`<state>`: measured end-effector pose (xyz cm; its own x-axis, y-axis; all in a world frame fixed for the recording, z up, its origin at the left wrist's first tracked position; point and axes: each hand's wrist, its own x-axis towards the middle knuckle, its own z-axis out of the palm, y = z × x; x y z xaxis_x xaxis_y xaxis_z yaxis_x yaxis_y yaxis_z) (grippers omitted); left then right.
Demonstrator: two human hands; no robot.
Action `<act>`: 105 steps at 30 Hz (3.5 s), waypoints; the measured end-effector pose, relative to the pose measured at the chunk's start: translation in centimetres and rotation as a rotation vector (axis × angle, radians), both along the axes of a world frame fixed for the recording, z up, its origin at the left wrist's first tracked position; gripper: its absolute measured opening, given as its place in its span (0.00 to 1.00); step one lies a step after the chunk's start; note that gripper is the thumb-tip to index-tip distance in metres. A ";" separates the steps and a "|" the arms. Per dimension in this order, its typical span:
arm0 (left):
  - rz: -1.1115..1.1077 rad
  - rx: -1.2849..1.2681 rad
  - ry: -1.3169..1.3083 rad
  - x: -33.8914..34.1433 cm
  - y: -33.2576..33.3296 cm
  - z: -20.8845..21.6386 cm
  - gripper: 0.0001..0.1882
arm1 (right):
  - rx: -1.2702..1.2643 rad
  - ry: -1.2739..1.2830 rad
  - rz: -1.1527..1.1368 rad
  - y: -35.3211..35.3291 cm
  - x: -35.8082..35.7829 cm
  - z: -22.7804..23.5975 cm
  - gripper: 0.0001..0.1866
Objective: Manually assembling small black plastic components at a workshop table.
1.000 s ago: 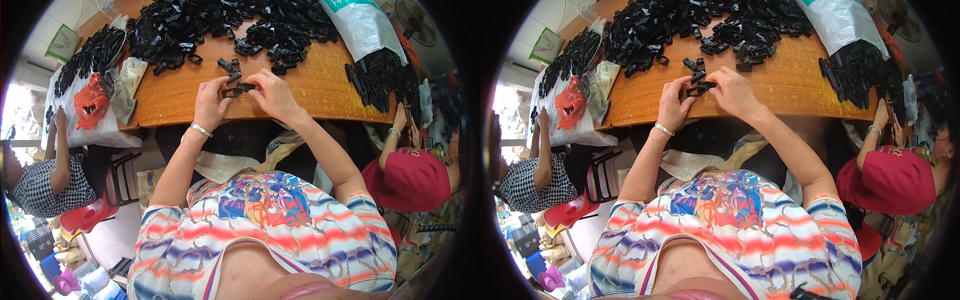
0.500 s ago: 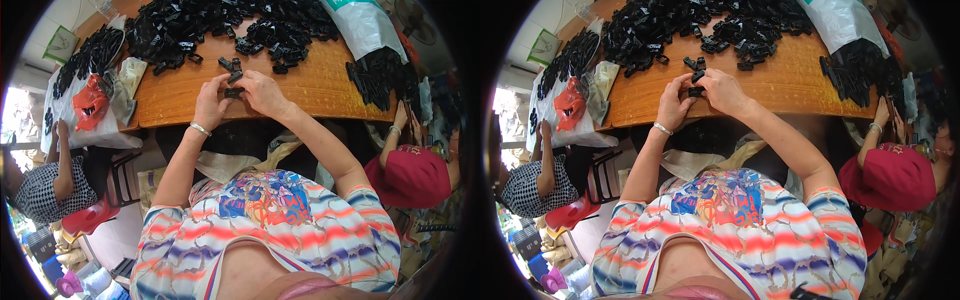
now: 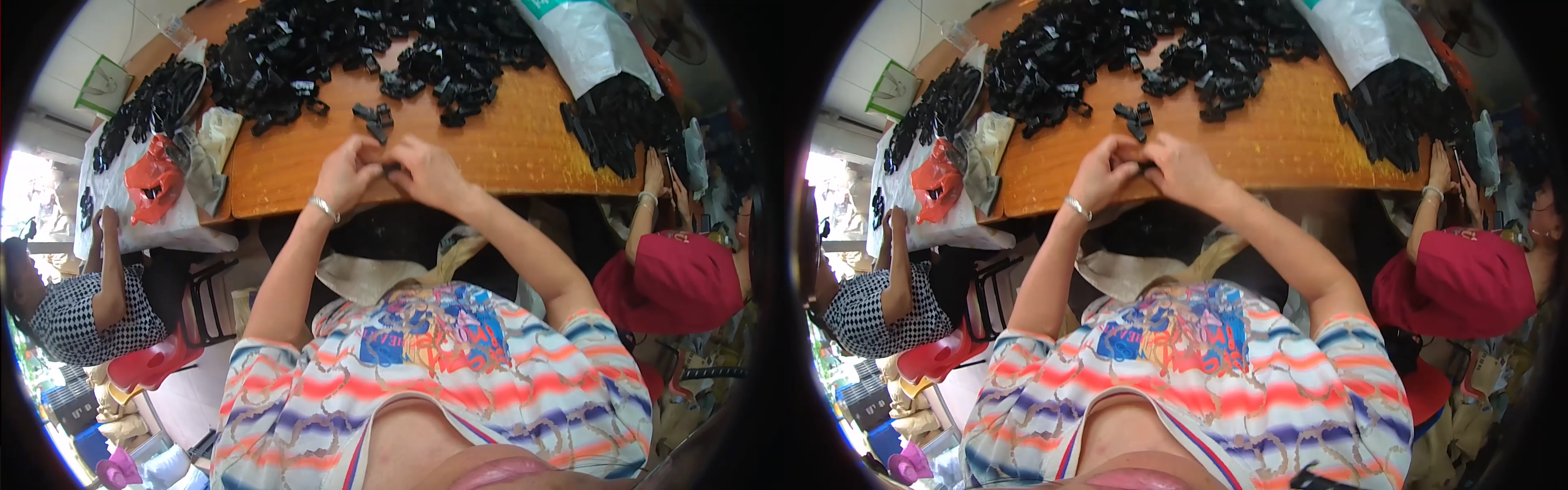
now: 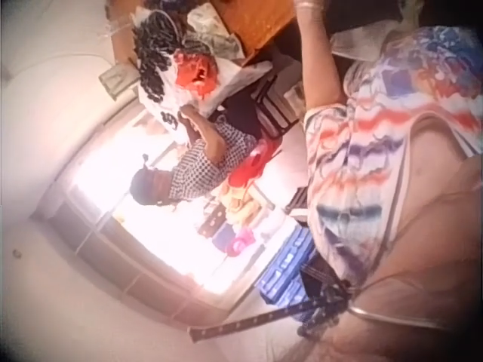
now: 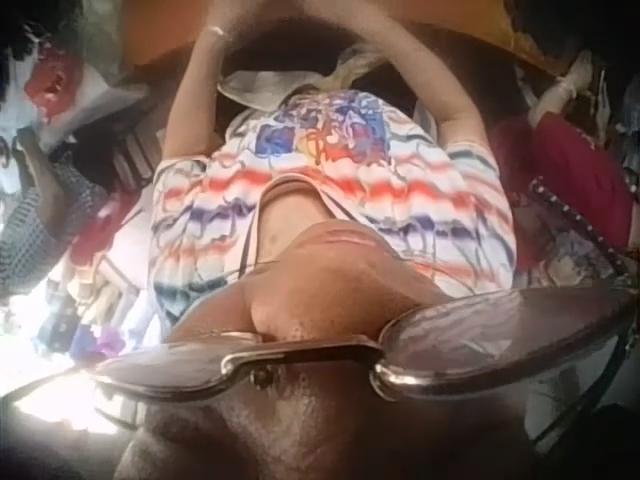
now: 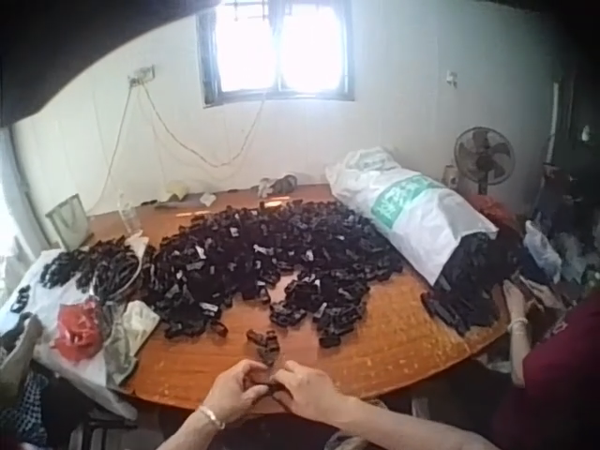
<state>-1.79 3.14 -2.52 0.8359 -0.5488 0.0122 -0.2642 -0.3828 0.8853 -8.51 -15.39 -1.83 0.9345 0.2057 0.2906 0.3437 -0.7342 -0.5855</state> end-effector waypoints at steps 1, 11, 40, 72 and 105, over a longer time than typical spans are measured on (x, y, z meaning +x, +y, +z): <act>-0.080 0.051 0.053 -0.7 0.4 0.4 0.17 | -0.001 0.029 0.027 -0.1 -1.0 0.0 0.11; 0.063 0.130 -0.566 5.1 -1.6 1.6 0.17 | -0.033 -0.115 0.034 0.8 2.2 1.0 0.09; 0.018 0.270 -0.406 1.1 -0.5 0.5 0.15 | -0.275 -0.004 -0.086 -3.9 0.5 1.0 0.14; -0.091 0.147 0.019 4.5 -3.0 2.0 0.09 | -0.074 0.023 0.072 1.0 -7.4 -0.7 0.15; 0.012 0.112 -0.367 2.8 -2.3 -0.7 0.18 | -0.235 -0.014 -0.336 -8.1 1.2 2.3 0.10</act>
